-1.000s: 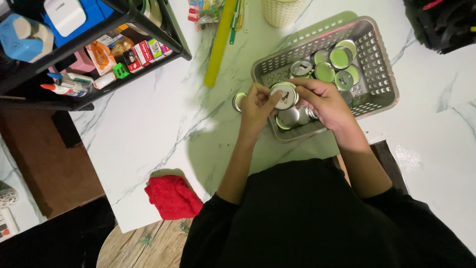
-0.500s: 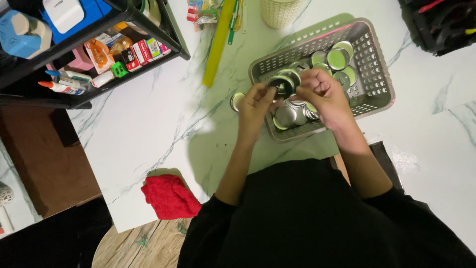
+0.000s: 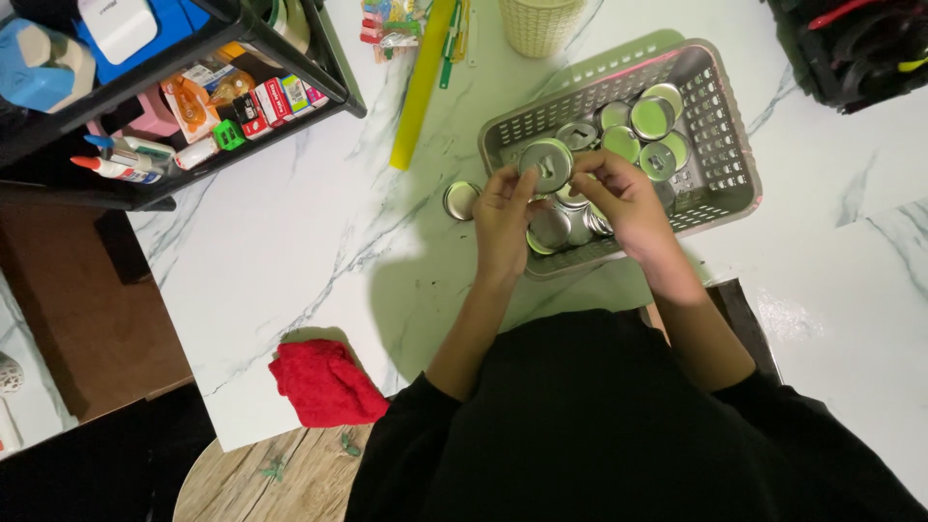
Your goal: The recorder organizes various tools like pliers and scissors into a black case and then arranges metal lids in a basket.
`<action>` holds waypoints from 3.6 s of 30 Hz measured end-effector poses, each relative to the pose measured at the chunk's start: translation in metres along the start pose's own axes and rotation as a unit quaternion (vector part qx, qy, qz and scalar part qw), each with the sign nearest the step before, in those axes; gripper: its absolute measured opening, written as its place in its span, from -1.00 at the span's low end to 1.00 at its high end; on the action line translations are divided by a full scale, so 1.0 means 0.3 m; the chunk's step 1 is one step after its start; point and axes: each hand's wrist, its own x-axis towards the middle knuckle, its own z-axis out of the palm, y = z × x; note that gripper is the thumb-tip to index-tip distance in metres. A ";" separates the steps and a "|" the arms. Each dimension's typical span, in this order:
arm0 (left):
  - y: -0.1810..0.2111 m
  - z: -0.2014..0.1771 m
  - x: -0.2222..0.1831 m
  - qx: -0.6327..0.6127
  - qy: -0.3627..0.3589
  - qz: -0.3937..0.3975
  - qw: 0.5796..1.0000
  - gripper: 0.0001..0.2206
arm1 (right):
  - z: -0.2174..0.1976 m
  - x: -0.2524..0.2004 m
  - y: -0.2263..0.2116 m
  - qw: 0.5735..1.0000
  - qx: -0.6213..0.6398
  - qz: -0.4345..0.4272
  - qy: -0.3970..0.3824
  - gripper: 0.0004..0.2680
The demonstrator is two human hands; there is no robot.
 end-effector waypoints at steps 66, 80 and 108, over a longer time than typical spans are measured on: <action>0.067 0.128 -0.046 0.301 -0.013 0.148 0.942 -0.67 | -0.098 0.101 0.148 0.971 0.228 0.070 -0.031 -0.92; 0.102 0.119 -0.057 0.396 -0.037 0.223 0.890 -0.78 | -0.113 0.084 0.101 0.994 0.094 0.036 -0.047 -0.86; -0.007 0.005 0.019 0.245 -0.012 0.111 0.963 -0.75 | -0.265 0.226 -0.073 0.929 -0.365 -0.056 -0.020 -0.86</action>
